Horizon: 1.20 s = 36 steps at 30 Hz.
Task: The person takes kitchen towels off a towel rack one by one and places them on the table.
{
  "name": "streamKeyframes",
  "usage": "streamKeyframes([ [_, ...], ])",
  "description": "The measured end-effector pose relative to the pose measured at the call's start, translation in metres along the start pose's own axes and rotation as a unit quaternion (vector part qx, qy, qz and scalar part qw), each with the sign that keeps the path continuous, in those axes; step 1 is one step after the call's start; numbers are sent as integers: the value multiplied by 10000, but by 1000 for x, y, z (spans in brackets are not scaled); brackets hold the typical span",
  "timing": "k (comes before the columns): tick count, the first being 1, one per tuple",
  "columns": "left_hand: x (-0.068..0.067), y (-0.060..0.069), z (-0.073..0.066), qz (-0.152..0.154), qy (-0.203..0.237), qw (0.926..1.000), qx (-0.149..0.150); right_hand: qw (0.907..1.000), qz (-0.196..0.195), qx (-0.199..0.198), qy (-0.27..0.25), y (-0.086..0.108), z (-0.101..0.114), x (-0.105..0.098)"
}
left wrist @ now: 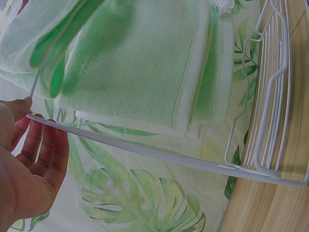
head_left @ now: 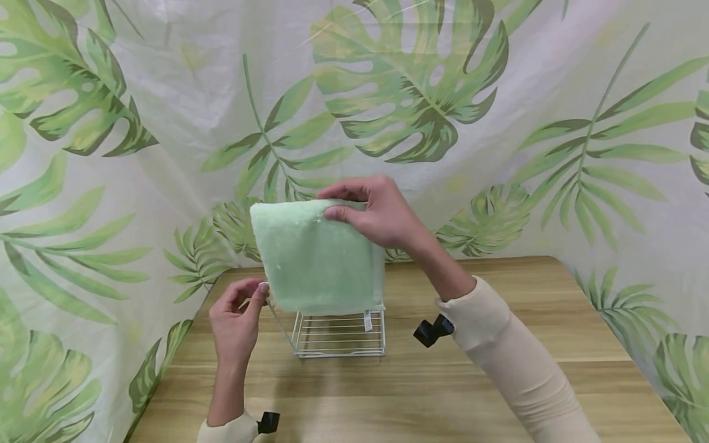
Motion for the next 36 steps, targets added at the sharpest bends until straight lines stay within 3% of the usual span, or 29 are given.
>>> streamKeyframes([
  [8,-1,0,0,36,31,10000,-8,9997,-124,-202,-29,-6,14,-11],
  [18,-1,0,0,17,187,9998,51,9996,-263,-93,97,1,26,-37],
  [32,0,0,-2,-29,87,10000,-35,9974,-504,426,276,32,19,-86],
  [36,-1,1,-1,-54,23,9999,-122,9970,-614,386,264,45,14,-101],
])
Point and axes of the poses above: each hand's wrist, its own y-axis away from the middle knuckle, its own x-axis out of the palm, z = x × y, the point moved 6 cm from there along -y, towards the middle knuckle, and after that the axes turned 4 degrees about -y, right-handed, at the moved point
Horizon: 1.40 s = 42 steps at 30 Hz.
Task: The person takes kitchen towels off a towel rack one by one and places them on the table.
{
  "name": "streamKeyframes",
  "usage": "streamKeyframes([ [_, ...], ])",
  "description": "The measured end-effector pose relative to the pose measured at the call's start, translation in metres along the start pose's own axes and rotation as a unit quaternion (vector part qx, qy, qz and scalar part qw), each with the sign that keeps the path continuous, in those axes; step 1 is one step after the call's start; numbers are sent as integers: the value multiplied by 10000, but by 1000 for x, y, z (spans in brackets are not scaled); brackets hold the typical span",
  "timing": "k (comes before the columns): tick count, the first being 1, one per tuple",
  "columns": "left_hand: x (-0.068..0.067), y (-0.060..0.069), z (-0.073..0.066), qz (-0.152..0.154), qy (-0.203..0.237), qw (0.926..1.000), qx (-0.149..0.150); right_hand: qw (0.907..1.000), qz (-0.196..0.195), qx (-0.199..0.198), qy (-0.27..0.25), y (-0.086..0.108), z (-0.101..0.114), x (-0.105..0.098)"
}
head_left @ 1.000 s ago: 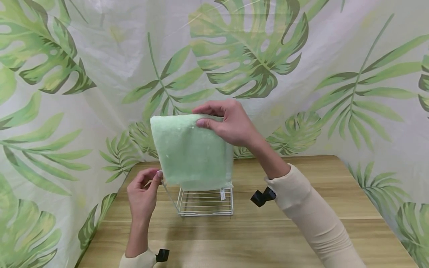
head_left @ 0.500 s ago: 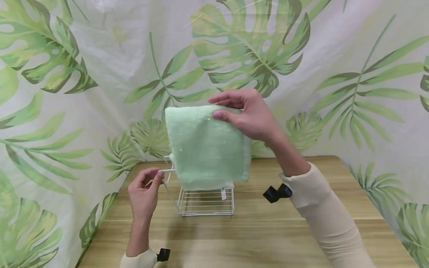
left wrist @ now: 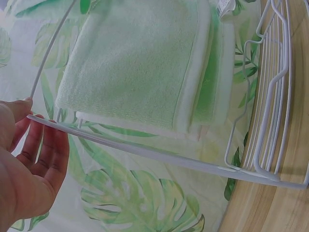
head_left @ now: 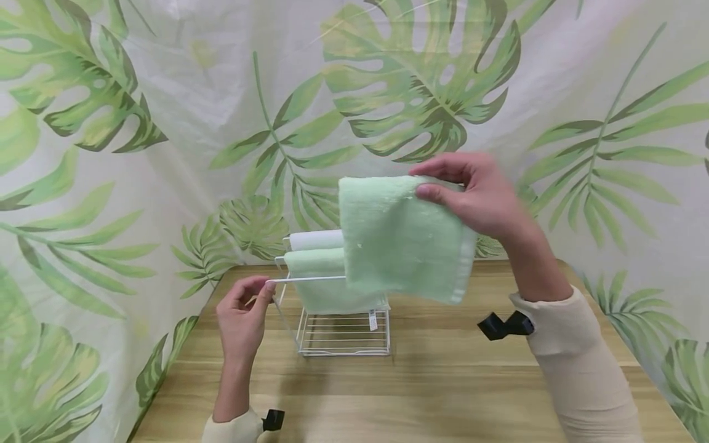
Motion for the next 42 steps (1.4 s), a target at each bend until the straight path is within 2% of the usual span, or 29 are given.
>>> streamKeyframes([
  [6,0,1,1,12,-73,9999,-77,9997,-176,-28,-153,20,-13,-22],
  [14,0,1,1,-7,-21,10000,-91,9953,-717,-95,-642,45,-29,-51],
  [17,0,1,2,-9,-4,10000,-82,9937,-762,22,-826,53,-36,-57],
  [21,0,1,2,-1,-40,10000,-48,9948,-764,251,-621,63,-47,-62],
  [27,-1,0,2,-11,-66,10000,-40,9977,-513,440,-57,74,-63,-56],
  [31,0,0,2,-1,-61,10000,-45,9982,-251,536,18,83,-75,-45],
  [35,0,0,2,8,-51,10000,-74,9979,84,594,-252,94,-91,-33],
  [42,0,1,2,-10,-8,10000,-54,9914,590,831,-822,116,-122,-11],
])
Point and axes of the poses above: each hand's wrist, its own y-axis away from the middle knuckle, its own x-axis out of the palm, z = x × y, the point moved 6 cm from there along -y, towards the middle knuckle, and after that the axes turned 4 degrees about -y, right-handed, at the moved point
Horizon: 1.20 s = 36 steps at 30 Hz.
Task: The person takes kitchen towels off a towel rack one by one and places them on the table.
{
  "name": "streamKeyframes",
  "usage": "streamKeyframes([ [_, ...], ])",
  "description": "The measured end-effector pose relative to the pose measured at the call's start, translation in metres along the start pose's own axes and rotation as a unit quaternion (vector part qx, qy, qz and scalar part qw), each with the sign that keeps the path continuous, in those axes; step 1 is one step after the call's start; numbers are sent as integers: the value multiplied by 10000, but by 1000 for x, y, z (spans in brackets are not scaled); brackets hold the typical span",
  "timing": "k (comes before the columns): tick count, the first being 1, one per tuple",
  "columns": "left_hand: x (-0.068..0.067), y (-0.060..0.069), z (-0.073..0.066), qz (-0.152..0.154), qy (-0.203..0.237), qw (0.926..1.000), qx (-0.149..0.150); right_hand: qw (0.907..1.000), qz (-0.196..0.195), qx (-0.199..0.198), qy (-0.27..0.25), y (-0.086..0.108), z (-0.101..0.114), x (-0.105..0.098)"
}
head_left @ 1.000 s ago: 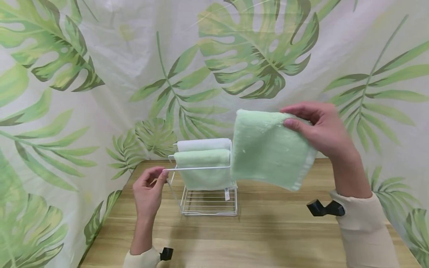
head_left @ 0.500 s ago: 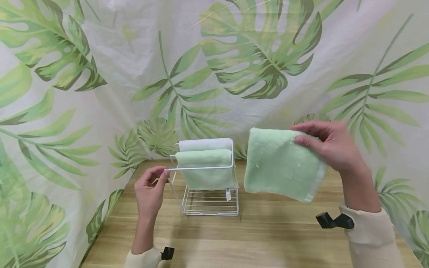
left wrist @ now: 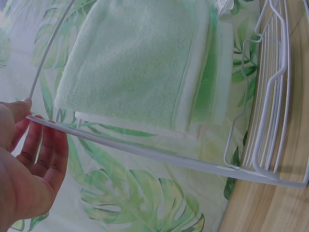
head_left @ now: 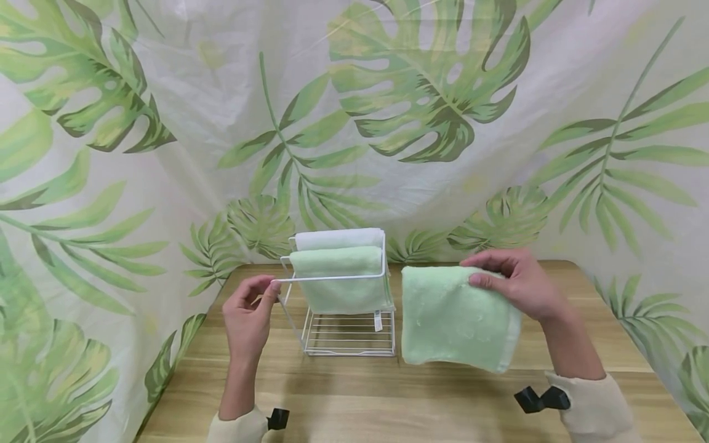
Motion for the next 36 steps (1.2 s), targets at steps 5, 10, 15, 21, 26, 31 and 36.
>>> streamKeyframes([
  [5,0,1,0,-8,-34,10000,-9,9993,295,93,-219,8,-22,13],
  [10,0,1,-1,-1,-128,9999,-16,9979,461,307,-325,16,-40,26],
  [15,0,1,-1,13,-110,9999,12,9963,606,236,-556,22,-52,36],
  [21,-1,1,-1,15,-52,10000,63,9934,815,323,-739,27,-68,43],
  [26,-1,0,-1,-3,-11,10000,65,9923,863,516,-719,29,-83,46],
  [31,-1,0,-1,7,-38,10000,62,9898,811,989,-628,28,-108,44],
  [36,-1,1,-1,-19,-61,10000,1,9859,652,1498,-352,25,-136,39],
])
Point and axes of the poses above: each hand's wrist, its own y-axis away from the middle knuckle, its own x-axis out of the palm, z = x × y, the point moved 6 cm from there along -y, towards the middle knuckle, and after that the axes turned 4 degrees about -y, right-handed, at the moved point
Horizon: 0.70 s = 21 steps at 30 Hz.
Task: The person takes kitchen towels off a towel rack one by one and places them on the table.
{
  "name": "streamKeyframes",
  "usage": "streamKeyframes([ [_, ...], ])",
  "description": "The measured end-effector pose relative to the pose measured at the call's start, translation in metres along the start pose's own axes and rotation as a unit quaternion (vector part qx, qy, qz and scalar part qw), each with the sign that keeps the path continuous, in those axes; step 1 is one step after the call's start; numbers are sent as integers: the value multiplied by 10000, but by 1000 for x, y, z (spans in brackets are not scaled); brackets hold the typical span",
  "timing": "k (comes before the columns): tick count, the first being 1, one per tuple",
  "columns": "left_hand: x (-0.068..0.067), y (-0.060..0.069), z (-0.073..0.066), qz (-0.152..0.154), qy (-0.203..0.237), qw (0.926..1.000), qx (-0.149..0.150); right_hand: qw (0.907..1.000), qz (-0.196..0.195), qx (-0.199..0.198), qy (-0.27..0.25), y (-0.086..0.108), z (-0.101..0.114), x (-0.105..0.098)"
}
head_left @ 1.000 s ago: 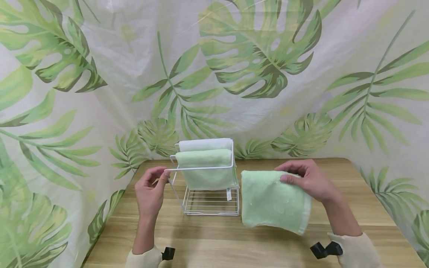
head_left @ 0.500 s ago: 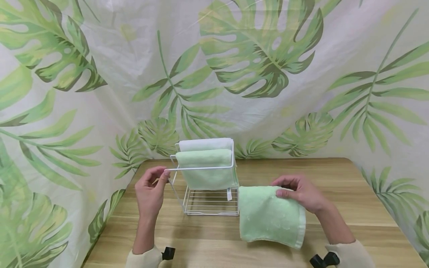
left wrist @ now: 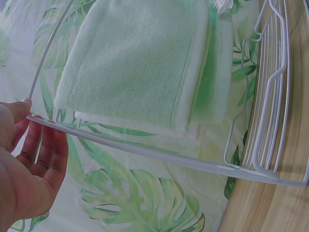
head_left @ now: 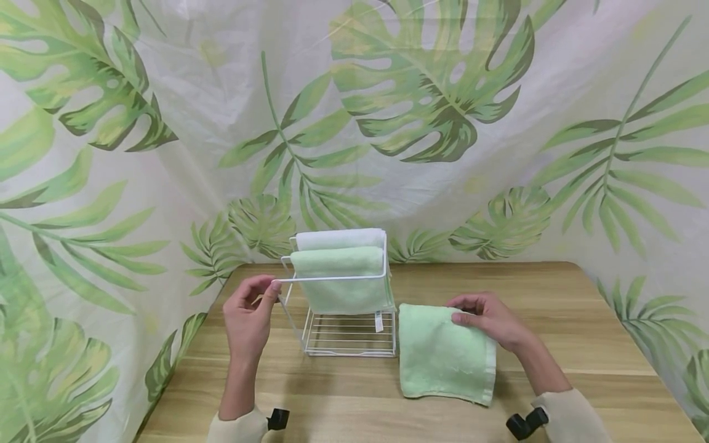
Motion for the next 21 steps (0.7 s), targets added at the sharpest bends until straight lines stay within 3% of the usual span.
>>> streamKeyframes([
  [3,0,1,0,4,-25,10000,-27,9992,-138,96,354,-8,-10,-4],
  [11,0,3,-1,29,-11,9999,-133,9890,-375,-122,1428,-31,-31,-2],
  [21,0,0,-1,-17,40,10000,-10,9837,-539,-397,1666,-52,-50,2],
])
Point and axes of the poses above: each hand's wrist, its own y-axis away from the middle knuckle, its own x-axis out of the palm, z = x × y, the point moved 6 cm from there along -y, towards the middle knuckle, and after that the axes turned 4 degrees about -y, right-handed, at the moved point
